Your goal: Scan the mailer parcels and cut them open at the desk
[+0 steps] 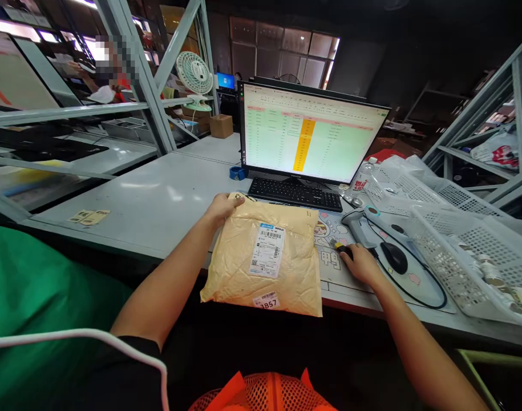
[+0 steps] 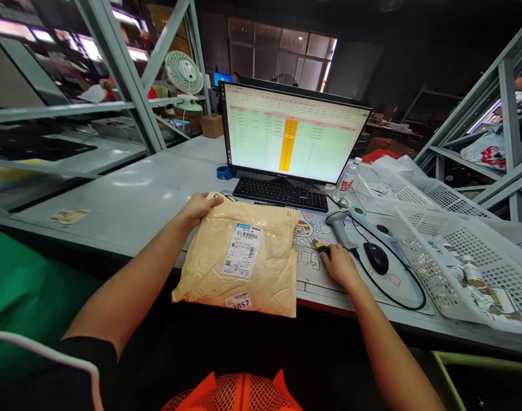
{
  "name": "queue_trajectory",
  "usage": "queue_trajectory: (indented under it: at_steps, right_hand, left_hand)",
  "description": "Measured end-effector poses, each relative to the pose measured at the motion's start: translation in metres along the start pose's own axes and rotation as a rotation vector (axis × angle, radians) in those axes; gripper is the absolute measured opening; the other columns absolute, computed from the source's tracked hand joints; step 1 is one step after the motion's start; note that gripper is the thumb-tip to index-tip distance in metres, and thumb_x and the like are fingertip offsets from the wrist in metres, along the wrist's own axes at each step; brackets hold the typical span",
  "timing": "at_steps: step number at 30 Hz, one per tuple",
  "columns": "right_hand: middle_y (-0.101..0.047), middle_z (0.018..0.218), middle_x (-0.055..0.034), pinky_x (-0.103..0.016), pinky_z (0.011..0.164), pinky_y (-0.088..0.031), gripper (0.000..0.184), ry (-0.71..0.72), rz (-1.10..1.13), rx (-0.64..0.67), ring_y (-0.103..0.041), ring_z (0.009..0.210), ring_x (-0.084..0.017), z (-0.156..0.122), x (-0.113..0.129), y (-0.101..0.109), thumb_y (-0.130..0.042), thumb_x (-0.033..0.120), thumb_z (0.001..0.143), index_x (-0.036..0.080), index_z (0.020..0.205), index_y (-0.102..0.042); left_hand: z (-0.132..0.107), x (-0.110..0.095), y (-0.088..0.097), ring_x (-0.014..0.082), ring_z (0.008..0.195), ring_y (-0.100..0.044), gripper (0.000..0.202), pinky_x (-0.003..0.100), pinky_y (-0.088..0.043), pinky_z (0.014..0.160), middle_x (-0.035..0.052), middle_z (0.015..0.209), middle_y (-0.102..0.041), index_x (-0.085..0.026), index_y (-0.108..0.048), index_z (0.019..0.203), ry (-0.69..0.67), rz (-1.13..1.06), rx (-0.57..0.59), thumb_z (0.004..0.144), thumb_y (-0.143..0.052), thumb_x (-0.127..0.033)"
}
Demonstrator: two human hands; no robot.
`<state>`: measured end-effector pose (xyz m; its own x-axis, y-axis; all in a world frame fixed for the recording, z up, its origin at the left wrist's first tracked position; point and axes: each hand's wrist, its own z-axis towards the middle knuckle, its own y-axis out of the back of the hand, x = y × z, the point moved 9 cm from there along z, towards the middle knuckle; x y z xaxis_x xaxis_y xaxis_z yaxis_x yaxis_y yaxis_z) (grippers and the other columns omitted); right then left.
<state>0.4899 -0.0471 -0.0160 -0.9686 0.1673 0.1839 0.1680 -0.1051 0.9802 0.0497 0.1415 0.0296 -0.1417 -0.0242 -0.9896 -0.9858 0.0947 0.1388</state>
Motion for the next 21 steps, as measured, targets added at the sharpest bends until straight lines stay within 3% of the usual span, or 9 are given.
queue_trajectory:
  at_steps: [3,5,7,9,12,15,18,21]
  right_hand:
    - [-0.071,0.106,-0.0177,-0.043,0.088,-0.054,0.047,0.013,0.244,-0.252,-0.068,0.097,-0.031,0.005,0.007,0.06,-0.048,0.051,0.098,0.012,0.116,-0.067]
    - [-0.071,0.093,-0.0114,-0.039,0.08,-0.053,0.047,0.084,0.389,-0.406,-0.067,0.084,-0.027,0.001,0.029,0.116,-0.043,0.05,0.1,0.015,0.12,-0.065]
    - [-0.068,0.086,-0.0063,-0.034,0.072,-0.051,0.046,0.239,0.466,-0.499,-0.064,0.074,-0.023,-0.013,0.07,0.172,-0.04,0.049,0.103,0.018,0.124,-0.065]
    - [-0.066,0.083,-0.0041,-0.032,0.068,-0.048,0.042,0.445,0.466,-0.542,-0.061,0.071,-0.02,-0.038,0.127,0.218,-0.04,0.048,0.106,0.021,0.123,-0.067]
    - [-0.067,0.085,-0.0039,-0.029,0.066,-0.047,0.038,0.693,0.422,-0.498,-0.061,0.072,-0.019,-0.075,0.207,0.246,-0.042,0.048,0.109,0.021,0.119,-0.067]
    - [-0.07,0.09,-0.0043,-0.029,0.069,-0.046,0.033,0.791,0.325,-0.395,-0.064,0.078,-0.02,-0.092,0.258,0.231,-0.042,0.046,0.111,0.022,0.11,-0.065]
    - [-0.069,0.086,-0.0041,-0.029,0.066,-0.043,0.034,0.769,0.24,-0.376,-0.065,0.077,-0.022,-0.098,0.275,0.21,-0.04,0.046,0.113,0.021,0.104,-0.062]
    - [-0.067,0.082,-0.0039,-0.029,0.06,-0.038,0.037,0.741,0.146,-0.428,-0.062,0.069,-0.022,-0.103,0.275,0.202,-0.039,0.049,0.112,0.021,0.102,-0.061]
  left_hand:
    - [-0.02,-0.074,0.026,0.023,0.084,-0.07,0.027,0.038,-0.06,0.078,0.0117,0.098,-0.073,-0.017,-0.064,0.101,-0.328,0.045,-0.195,0.085,-0.074,-0.036]
    - [-0.058,-0.137,0.041,0.0217,0.087,-0.068,0.027,0.036,-0.058,0.083,0.0077,0.098,-0.071,-0.019,-0.061,0.104,-0.614,0.156,-0.349,0.087,-0.073,-0.036]
    - [-0.109,-0.188,0.044,0.02,0.086,-0.067,0.028,0.033,-0.057,0.082,0.0046,0.096,-0.068,-0.02,-0.058,0.108,-0.836,0.228,-0.442,0.09,-0.072,-0.037]
    - [-0.159,-0.219,0.036,0.0173,0.079,-0.066,0.03,0.029,-0.056,0.075,0.0021,0.091,-0.066,-0.021,-0.055,0.112,-0.972,0.244,-0.48,0.092,-0.071,-0.037]
    - [-0.214,-0.228,0.015,0.013,0.065,-0.062,0.027,0.024,-0.052,0.063,-0.0015,0.085,-0.064,-0.022,-0.052,0.114,-1.037,0.241,-0.484,0.095,-0.068,-0.032]
    - [-0.242,-0.208,-0.004,0.0114,0.063,-0.065,0.025,0.021,-0.051,0.058,-0.0022,0.087,-0.067,-0.024,-0.049,0.114,-1.049,0.197,-0.441,0.097,-0.067,-0.031]
    - [-0.257,-0.187,-0.015,0.0157,0.08,-0.075,0.031,0.024,-0.058,0.065,0.0029,0.102,-0.074,-0.025,-0.048,0.114,-1.096,0.164,-0.432,0.098,-0.07,-0.038]
    - [-0.269,-0.176,-0.016,0.0187,0.091,-0.078,0.026,0.027,-0.061,0.072,0.0052,0.111,-0.076,-0.026,-0.05,0.116,-1.158,0.202,-0.507,0.1,-0.067,-0.038]
